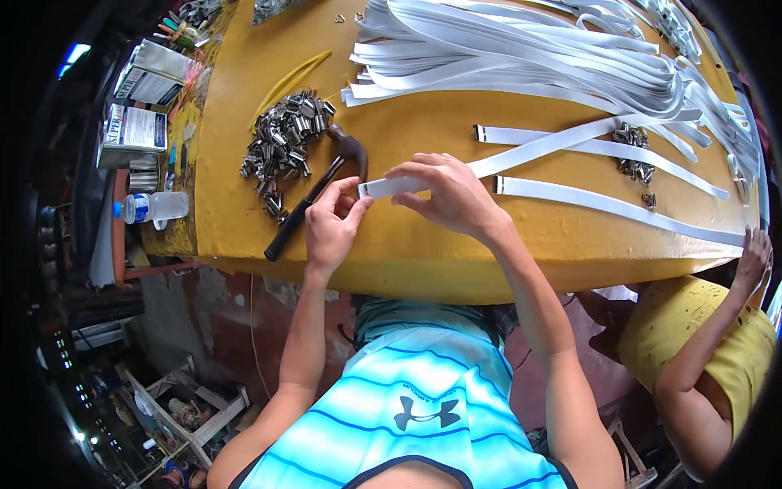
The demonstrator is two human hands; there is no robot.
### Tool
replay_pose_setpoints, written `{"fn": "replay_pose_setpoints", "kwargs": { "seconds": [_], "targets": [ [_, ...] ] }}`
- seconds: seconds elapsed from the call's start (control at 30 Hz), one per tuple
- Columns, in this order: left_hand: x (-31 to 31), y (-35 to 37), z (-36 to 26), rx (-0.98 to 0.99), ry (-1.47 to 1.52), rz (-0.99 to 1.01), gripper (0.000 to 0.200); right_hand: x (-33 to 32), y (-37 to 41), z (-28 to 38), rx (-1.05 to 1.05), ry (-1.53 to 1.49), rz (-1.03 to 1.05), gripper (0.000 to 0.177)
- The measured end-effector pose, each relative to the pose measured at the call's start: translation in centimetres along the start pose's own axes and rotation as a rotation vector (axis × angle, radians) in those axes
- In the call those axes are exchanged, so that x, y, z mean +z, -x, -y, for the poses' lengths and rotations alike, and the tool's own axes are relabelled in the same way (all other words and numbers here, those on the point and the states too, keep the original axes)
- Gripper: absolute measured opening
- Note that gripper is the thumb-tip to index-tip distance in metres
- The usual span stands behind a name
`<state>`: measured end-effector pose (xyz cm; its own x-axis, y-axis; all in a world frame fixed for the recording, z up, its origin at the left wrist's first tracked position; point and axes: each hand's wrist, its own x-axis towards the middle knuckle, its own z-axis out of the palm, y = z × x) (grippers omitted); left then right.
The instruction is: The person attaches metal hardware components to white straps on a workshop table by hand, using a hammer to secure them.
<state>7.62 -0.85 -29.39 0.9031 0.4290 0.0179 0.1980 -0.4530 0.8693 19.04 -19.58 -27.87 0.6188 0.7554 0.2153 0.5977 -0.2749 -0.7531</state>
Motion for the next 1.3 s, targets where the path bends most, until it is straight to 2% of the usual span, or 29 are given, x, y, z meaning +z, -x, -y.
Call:
{"fn": "replay_pose_setpoints", "kwargs": {
  "seconds": [0.1,0.17,0.27,0.4,0.5,0.57,0.6,0.67,0.7,0.77,0.87,0.9,1.07,1.13,1.2,1.27,1.3],
  "targets": [
    [-0.7,0.2,-0.4,-0.035,-0.162,0.078,0.031,0.3,0.2,-0.9,-0.014,0.041,0.004,0.028],
    [-1.7,0.1,0.2,0.29,-0.479,-0.157,0.032,0.5,0.4,-1.5,-0.021,0.057,-0.006,0.024],
    [-3.6,-0.5,1.7,0.339,-0.714,-0.239,0.033,0.4,0.6,-1.9,-0.041,0.077,-0.031,0.022],
    [-4.2,-1.3,2.9,0.295,-0.872,-0.115,0.018,1.3,0.6,-2.4,-0.051,0.067,-0.07,0.021],
    [-4.2,-1.1,3.2,0.348,-0.742,-0.099,0.017,1.3,1.1,-2.6,-0.02,0.099,-0.069,0.022],
    [-4.8,0.2,0.9,0.196,-0.459,-0.019,0.016,1.1,1.3,-2.6,-0.024,0.081,-0.072,0.022],
    [-5.2,0.9,-0.2,0.197,-0.366,0.022,0.015,1.1,1.2,-2.7,-0.054,0.054,-0.073,0.022],
    [-5.6,2.6,-2.0,0.237,-0.239,0.015,0.026,1.3,1.2,-3.1,-0.083,0.047,-0.089,0.022],
    [-6.0,3.3,-3.0,0.234,-0.24,0.02,0.026,1.3,1.2,-3.1,-0.072,0.06,-0.084,0.022],
    [-6.6,4.2,-4.5,0.321,-0.307,0.103,0.039,1.4,1.1,-3.0,-0.063,0.067,-0.077,0.022],
    [-5.8,4.5,-2.3,0.316,-0.325,0.16,0.047,1.4,1.1,-3.1,-0.063,0.051,-0.081,0.022],
    [-5.3,4.4,-1.7,0.274,-0.453,0.203,0.05,1.4,1.1,-3.1,-0.072,0.039,-0.081,0.021],
    [-5.5,4.8,-2.5,0.242,-0.334,0.146,0.049,1.5,1.2,-3.4,-0.091,0.065,-0.097,0.02],
    [-5.9,5.7,-2.9,0.259,-0.184,0.084,0.043,1.5,1.3,-3.3,-0.098,0.054,-0.103,0.02],
    [-5.7,5.7,-2.5,0.301,-0.178,0.076,0.042,1.8,1.3,-3.8,-0.097,0.053,-0.098,0.02],
    [-4.8,5.5,-0.3,0.323,-0.358,0.162,0.041,1.9,1.2,-3.9,-0.102,0.048,-0.092,0.021],
    [-4.7,5.5,0.2,0.259,-0.314,0.188,0.042,1.9,1.3,-3.8,-0.103,0.043,-0.088,0.021]
  ]
}}
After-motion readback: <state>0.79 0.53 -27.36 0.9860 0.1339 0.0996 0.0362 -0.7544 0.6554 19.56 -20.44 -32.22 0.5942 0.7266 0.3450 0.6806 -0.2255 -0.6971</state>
